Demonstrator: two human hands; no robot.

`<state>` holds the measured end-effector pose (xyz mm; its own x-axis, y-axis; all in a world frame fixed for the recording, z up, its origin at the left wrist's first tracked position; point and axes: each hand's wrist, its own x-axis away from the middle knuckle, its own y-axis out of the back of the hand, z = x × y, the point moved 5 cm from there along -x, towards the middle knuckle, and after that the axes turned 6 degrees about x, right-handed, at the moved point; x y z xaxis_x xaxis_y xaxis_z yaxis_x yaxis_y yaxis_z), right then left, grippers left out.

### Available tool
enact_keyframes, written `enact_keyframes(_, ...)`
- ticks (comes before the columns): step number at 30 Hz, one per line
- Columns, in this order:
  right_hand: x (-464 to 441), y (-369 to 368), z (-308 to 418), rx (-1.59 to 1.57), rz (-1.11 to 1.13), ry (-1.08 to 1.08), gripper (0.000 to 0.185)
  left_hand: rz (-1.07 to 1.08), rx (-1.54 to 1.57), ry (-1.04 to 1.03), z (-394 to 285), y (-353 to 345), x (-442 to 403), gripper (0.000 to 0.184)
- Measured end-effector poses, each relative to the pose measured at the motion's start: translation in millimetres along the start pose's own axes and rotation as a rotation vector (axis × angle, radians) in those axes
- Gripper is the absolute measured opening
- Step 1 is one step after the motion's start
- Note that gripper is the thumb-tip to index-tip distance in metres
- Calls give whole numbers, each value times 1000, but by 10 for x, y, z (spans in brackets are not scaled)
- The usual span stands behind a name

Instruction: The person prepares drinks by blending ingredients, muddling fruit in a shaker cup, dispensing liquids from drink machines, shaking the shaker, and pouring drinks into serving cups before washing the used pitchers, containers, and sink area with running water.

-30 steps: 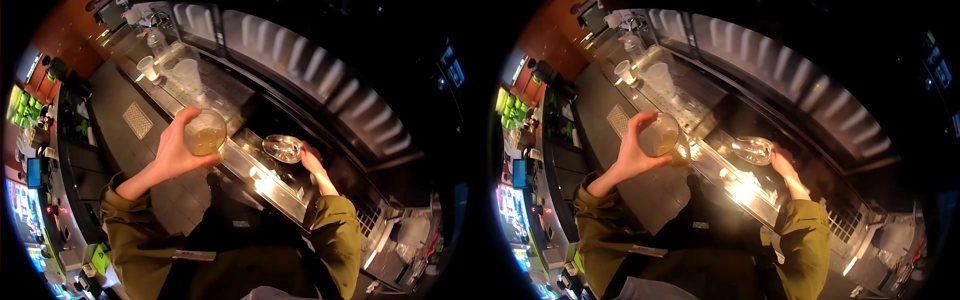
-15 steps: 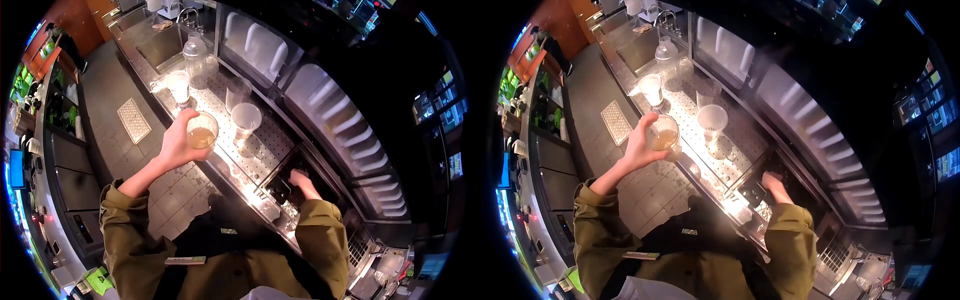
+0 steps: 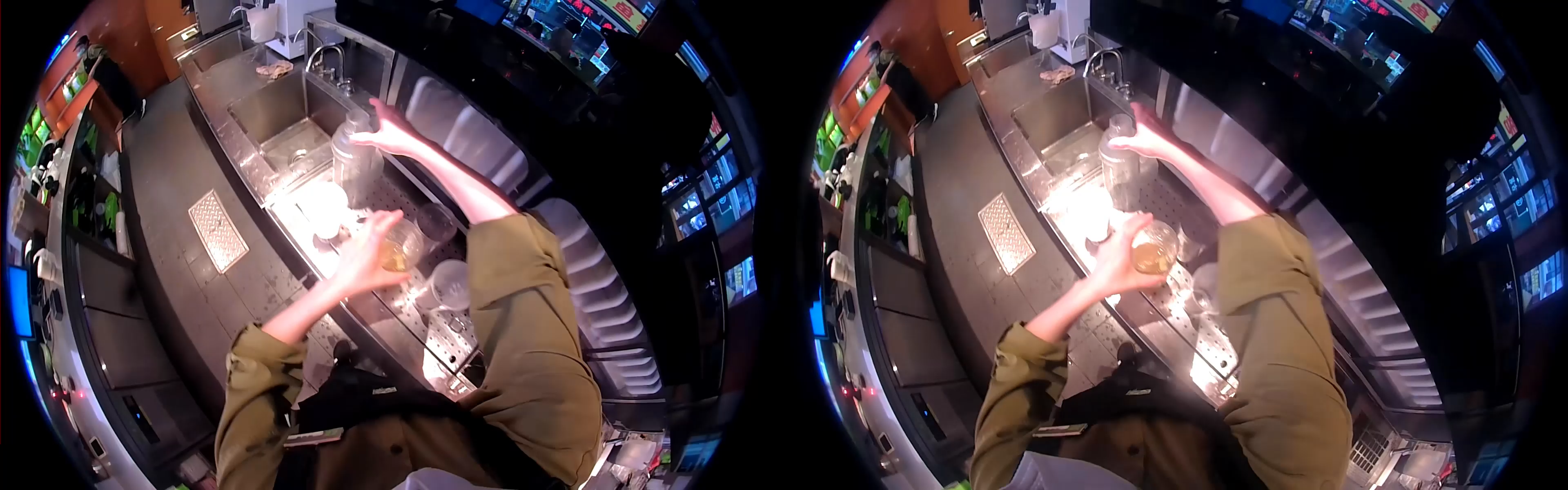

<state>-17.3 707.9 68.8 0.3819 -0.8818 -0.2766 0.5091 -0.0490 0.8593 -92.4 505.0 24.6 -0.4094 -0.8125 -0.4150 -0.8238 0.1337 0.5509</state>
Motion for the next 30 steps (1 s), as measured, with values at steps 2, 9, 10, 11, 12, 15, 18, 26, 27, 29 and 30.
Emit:
enact_keyframes(2, -342, -343, -139, -16, 12, -51, 80, -13, 44, -72, 131, -54, -19, 109)
enact_keyframes(9, 276, 601, 164, -274, -245, 6, 50, -53, 652, -98, 479, -154, 261, 131)
enact_keyframes(10, 631, 812, 422, -511, -47, -105, 43, -84, 702, -68, 500, -117, 298, 131)
enact_keyframes(11, 904, 959, 468, -304, -22, 18, 39, -101, 735, -67, 516, -61, 297, 129)
enact_keyframes(12, 1153, 967, 518, -153, 103, 64, 42, -120, 768, -66, 524, -3, 281, 128)
enact_keyframes(15, 1661, 661, 565, -149, 327, -63, 45, -157, 780, -84, 404, 61, 139, 124)
enact_keyframes(18, 1707, 541, 659, -114, 268, 24, 48, -107, 556, -79, 168, 18, -25, 120)
enact_keyframes(26, 1764, 573, 781, 318, 281, 167, 55, -2, 495, -11, 236, -115, -72, 104)
enact_keyframes(27, 1793, 495, 747, 221, 417, -50, 67, -56, 547, 11, 259, -86, -26, 104)
enact_keyframes(29, 1805, 530, 804, 538, 237, 221, 80, -170, 647, 57, 281, -26, 144, 103)
enact_keyframes(30, 1791, 567, 808, 476, 348, 112, 85, -210, 502, 75, 263, 67, 305, 100)
